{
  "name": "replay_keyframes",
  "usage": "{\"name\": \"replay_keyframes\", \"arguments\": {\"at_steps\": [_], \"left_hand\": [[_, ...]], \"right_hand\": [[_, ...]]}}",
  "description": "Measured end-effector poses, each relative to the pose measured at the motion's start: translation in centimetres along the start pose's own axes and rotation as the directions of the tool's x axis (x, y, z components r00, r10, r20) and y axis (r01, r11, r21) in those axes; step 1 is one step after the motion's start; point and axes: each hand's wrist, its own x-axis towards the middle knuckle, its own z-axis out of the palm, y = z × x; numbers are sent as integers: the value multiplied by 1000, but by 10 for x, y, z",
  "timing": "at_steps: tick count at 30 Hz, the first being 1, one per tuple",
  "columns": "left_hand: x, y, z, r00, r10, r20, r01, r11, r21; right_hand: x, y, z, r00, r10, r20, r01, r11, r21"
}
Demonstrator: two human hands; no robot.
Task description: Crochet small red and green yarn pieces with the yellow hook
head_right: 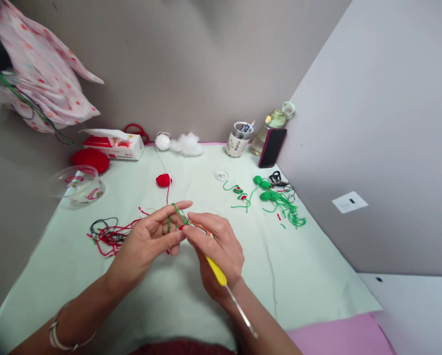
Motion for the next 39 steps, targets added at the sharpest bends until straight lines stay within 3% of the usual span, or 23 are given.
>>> {"name": "replay_keyframes", "arguments": {"at_steps": [4, 12, 20, 30, 39], "left_hand": [[0, 0, 0, 999, -3, -50, 1, 999, -45], [-5, 1, 5, 971, 115, -210, -111, 993, 28], [-10, -7, 5, 916, 261, -305, -207, 958, 197], [-11, -17, 1, 851, 434, -296, -325, 878, 352], [-10, -17, 1, 854, 436, -284, -332, 877, 348]], "right_hand": [[1, -2, 1, 998, 70, -5, -68, 983, 172], [-8, 1, 1, 996, -81, -46, 85, 992, 98], [-3, -1, -5, 989, -124, 75, 113, 985, 131], [-3, -3, -6, 989, -117, 96, 107, 989, 106], [0, -2, -6, 978, -183, 100, 180, 983, 31]]}}
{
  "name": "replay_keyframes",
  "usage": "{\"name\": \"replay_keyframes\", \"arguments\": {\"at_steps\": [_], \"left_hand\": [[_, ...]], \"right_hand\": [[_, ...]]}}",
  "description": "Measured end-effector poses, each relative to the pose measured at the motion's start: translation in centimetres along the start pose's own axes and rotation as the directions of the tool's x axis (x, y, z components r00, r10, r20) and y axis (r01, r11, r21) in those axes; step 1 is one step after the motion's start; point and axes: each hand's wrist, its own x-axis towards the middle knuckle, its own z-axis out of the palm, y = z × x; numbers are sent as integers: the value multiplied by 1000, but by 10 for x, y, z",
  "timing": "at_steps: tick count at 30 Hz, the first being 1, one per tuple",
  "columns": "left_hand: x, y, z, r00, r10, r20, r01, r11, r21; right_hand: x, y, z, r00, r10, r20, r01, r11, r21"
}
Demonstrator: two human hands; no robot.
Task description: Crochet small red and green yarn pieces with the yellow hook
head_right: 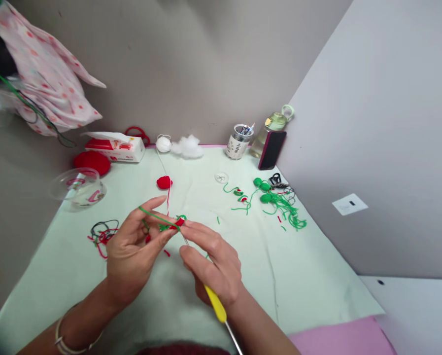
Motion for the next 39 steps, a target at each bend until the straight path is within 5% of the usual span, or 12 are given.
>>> {"name": "replay_keyframes", "arguments": {"at_steps": [6, 15, 19, 23, 26, 31, 39], "left_hand": [[4, 3, 0, 997, -14, 71, 18, 999, -51], [6, 10, -1, 925, -257, 281, 334, 902, -274], [12, 11, -3, 827, -351, 439, 522, 768, -370], [19, 14, -6, 720, -416, 555, 658, 662, -358], [22, 14, -8, 746, -394, 536, 619, 707, -342], [21, 12, -10, 874, -328, 359, 432, 863, -262], [19, 13, -4, 917, -263, 299, 343, 903, -258]], "right_hand": [[0, 2, 1, 1000, -17, -3, 17, 1000, -16], [-7, 5, -4, 994, -99, 35, 105, 956, -273], [-13, 8, -4, 986, -166, -5, 154, 925, -346], [-8, 8, -6, 995, -92, 32, 96, 986, -140], [-1, 7, -5, 998, 53, -15, -52, 996, 77], [1, 7, -4, 958, 285, 28, -282, 921, 270], [-6, 5, -7, 955, 294, 41, -296, 931, 213]]}}
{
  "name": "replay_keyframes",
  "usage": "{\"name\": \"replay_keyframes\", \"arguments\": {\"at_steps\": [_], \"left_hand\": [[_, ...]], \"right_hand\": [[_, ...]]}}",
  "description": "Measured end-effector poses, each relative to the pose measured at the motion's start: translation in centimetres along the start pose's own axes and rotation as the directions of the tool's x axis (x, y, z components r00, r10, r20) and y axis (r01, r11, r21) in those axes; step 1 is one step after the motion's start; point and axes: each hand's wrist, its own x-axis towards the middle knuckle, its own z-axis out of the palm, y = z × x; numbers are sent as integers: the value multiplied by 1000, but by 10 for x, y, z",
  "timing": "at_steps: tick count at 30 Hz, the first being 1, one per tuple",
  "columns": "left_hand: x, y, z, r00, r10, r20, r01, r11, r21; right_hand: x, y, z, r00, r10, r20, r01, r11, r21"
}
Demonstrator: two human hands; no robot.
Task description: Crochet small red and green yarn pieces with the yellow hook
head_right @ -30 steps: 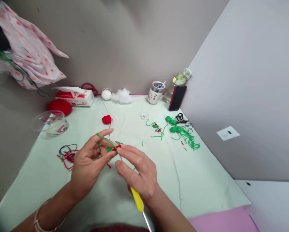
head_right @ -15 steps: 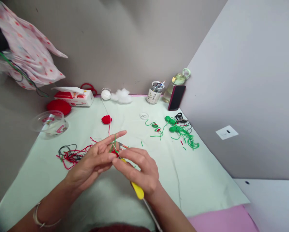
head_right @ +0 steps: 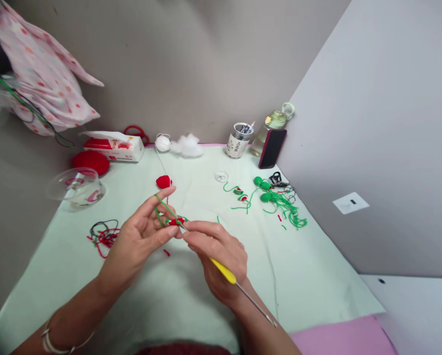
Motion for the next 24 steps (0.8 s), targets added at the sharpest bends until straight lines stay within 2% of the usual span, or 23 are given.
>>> {"name": "replay_keyframes", "arguments": {"at_steps": [7, 11, 19, 24], "left_hand": [[-3, -5, -1, 995, 69, -70, -57, 985, 162], [-5, -7, 1, 985, 130, -116, -96, 961, 261], [-3, -9, -1, 961, 267, -67, -223, 897, 381], [-1, -10, -6, 942, 335, -6, -301, 853, 426]], "right_hand": [[4, -3, 0, 992, -118, 40, 121, 989, -89], [6, -5, 0, 988, -140, 62, 146, 983, -108], [5, -9, -2, 998, 18, 63, -17, 1000, -22], [7, -11, -1, 989, 150, -1, -149, 986, 70]]}}
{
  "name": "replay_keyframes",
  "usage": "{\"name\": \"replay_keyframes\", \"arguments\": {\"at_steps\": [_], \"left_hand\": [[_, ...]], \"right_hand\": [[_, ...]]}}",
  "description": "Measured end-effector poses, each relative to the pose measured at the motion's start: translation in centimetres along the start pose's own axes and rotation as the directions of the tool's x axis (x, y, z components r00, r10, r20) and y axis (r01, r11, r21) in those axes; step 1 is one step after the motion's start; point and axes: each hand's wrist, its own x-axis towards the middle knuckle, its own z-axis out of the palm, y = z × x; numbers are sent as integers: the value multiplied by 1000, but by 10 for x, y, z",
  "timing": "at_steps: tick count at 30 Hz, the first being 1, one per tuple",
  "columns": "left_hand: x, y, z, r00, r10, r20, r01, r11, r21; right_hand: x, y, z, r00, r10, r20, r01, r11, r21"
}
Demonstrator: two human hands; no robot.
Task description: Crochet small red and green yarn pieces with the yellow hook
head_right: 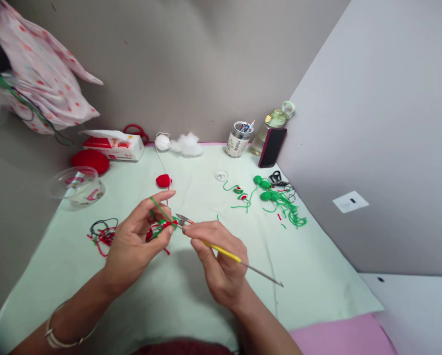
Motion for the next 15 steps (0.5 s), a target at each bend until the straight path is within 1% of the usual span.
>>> {"name": "replay_keyframes", "arguments": {"at_steps": [4, 8, 10, 12, 15], "left_hand": [[2, -2, -2, 998, 60, 36, -61, 998, 28], [5, -1, -3, 994, 93, 58, -95, 995, 35], [6, 0, -3, 995, 79, 58, -81, 996, 41], [5, 2, -3, 997, 55, 59, -57, 998, 34], [5, 4, -2, 998, -23, 65, 25, 999, -24]], "right_hand": [[1, 1, 2, 992, 111, -54, -104, 989, 109], [3, 1, 3, 968, 226, -106, -191, 944, 270], [4, 0, 3, 952, 285, -110, -237, 916, 325], [6, 0, 3, 942, 314, -116, -253, 895, 368], [9, 2, 5, 937, 331, -116, -257, 874, 412]]}}
